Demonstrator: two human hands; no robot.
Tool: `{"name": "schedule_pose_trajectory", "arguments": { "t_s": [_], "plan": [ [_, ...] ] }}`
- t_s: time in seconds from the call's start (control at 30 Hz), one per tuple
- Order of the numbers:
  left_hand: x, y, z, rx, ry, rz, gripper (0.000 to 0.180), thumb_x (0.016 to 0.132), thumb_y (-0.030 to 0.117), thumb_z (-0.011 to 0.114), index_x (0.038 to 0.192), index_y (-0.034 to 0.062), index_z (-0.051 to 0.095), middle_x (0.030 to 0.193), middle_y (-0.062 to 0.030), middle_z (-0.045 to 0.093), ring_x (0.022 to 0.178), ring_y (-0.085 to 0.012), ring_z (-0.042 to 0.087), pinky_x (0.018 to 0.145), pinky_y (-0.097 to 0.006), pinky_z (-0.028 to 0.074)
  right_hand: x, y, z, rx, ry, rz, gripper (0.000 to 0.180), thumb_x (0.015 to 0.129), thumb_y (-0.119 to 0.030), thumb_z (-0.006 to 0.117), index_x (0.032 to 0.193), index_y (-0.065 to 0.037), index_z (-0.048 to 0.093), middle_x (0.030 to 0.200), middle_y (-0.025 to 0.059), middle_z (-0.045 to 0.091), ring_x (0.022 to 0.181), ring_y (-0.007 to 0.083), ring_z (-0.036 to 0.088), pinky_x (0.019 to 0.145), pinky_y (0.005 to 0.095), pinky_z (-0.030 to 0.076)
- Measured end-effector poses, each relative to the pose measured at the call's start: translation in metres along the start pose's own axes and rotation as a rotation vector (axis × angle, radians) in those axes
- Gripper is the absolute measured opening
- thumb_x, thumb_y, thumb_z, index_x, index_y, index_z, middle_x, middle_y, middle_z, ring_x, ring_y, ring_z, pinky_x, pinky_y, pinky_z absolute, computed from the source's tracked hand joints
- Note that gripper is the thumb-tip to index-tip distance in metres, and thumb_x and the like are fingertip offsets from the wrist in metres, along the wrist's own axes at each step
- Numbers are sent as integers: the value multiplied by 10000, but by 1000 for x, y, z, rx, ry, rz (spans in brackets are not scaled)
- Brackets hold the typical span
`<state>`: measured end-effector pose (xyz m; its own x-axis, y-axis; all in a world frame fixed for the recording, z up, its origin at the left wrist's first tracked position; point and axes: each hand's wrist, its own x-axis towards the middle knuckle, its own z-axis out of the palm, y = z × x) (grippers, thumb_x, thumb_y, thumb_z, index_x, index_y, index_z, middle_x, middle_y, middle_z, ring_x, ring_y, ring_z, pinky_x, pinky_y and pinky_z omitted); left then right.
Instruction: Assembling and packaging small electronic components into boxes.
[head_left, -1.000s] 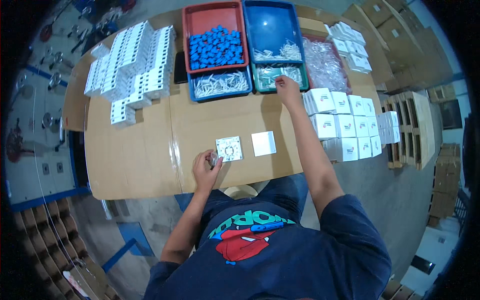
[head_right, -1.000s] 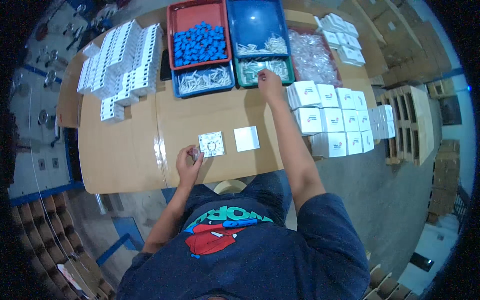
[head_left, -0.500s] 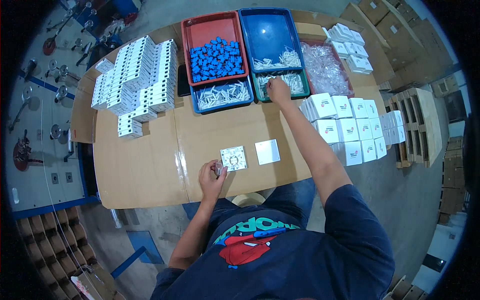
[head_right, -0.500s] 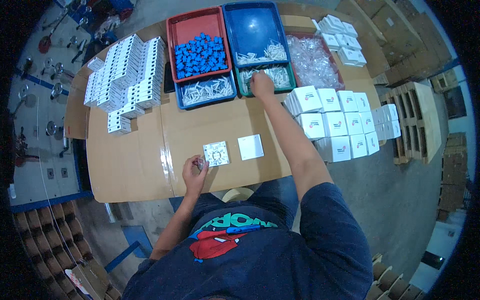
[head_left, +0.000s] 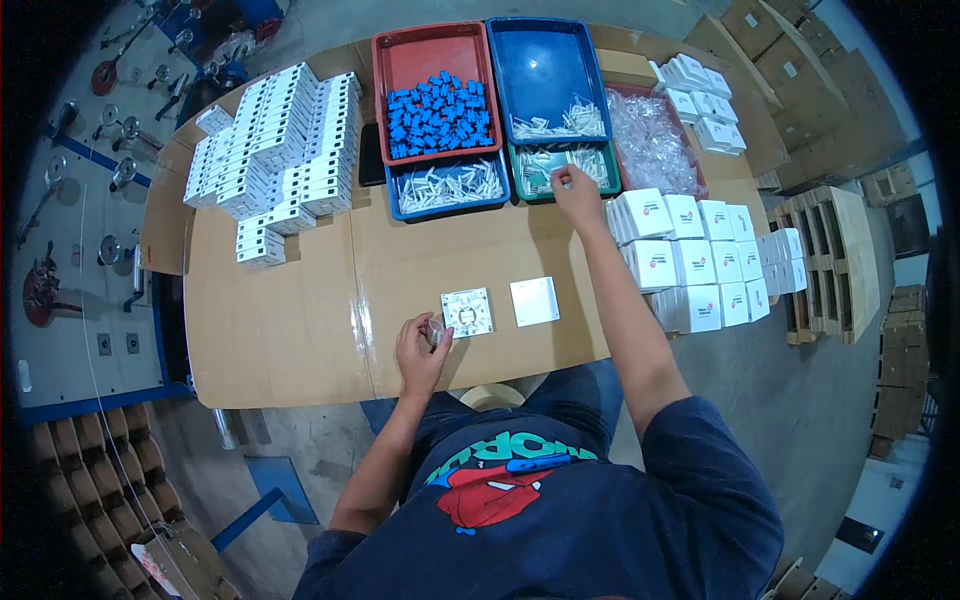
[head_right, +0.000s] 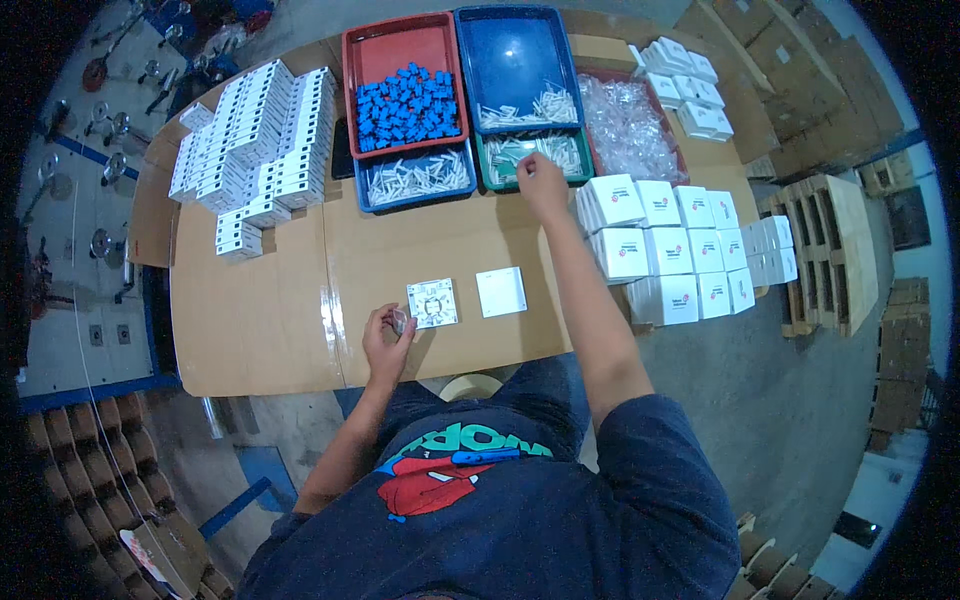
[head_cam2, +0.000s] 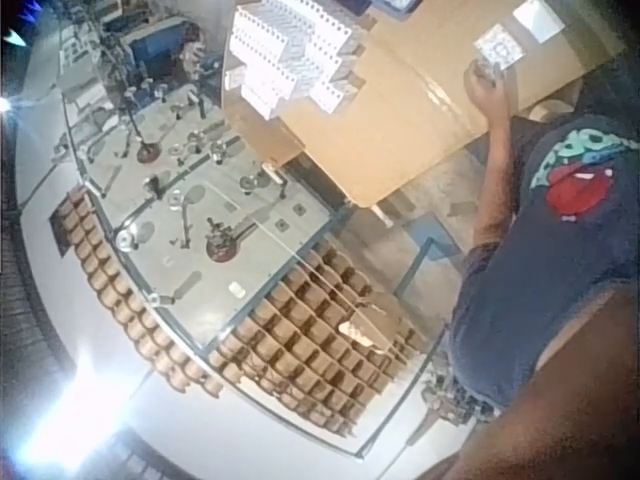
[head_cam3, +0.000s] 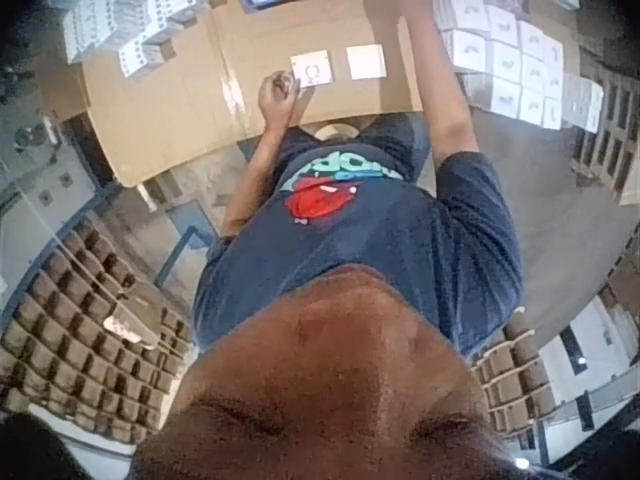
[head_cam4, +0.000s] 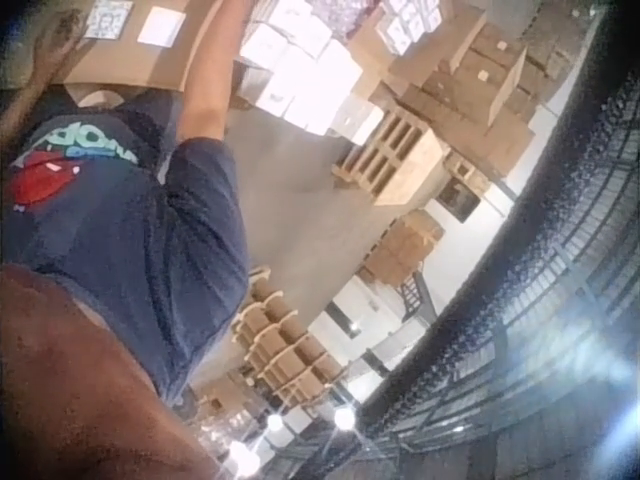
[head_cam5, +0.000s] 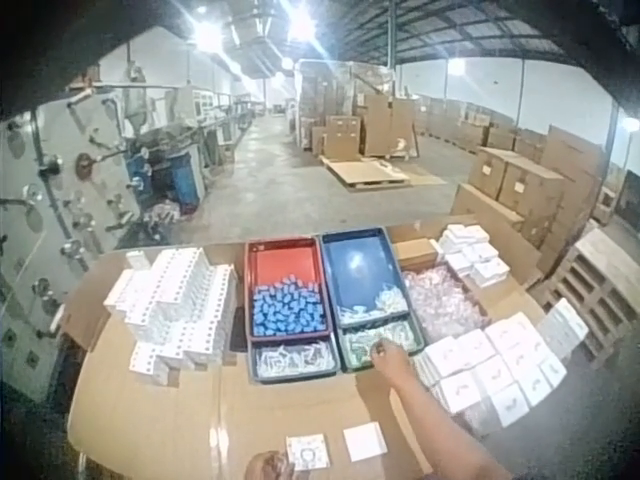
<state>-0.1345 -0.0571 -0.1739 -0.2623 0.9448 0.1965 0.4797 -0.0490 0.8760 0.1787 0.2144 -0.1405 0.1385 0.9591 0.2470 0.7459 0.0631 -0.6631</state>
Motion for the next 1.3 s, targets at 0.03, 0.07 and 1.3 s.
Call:
{"name": "schedule_pose_trajectory", "arguments": {
  "t_s": [0.03,0.07,1.3],
  "plan": [
    [0,2,0,1,1,-6,411,777,178,863,1113,24,685,938,-93,665,842,-231,634,787,-357,509,-10,1,2,-1,-6,0,164,895,-179,697,966,-32,705,852,146,742,792,315,724,721,410,554],
    [0,4,-1,-13,4,-10,414,778,184,864,1114,23,684,935,-96,661,841,-237,634,782,-361,511,-21,1,6,55,-46,51,169,899,-199,693,957,-42,714,863,142,744,799,306,726,722,405,555],
    [1,9,-9,26,2,71,401,766,178,871,1083,18,684,945,-119,656,876,-274,642,779,-372,525,-83,-49,26,528,-436,69,194,926,-141,696,1050,8,719,901,100,744,798,141,700,722,298,550]
  ]
}}
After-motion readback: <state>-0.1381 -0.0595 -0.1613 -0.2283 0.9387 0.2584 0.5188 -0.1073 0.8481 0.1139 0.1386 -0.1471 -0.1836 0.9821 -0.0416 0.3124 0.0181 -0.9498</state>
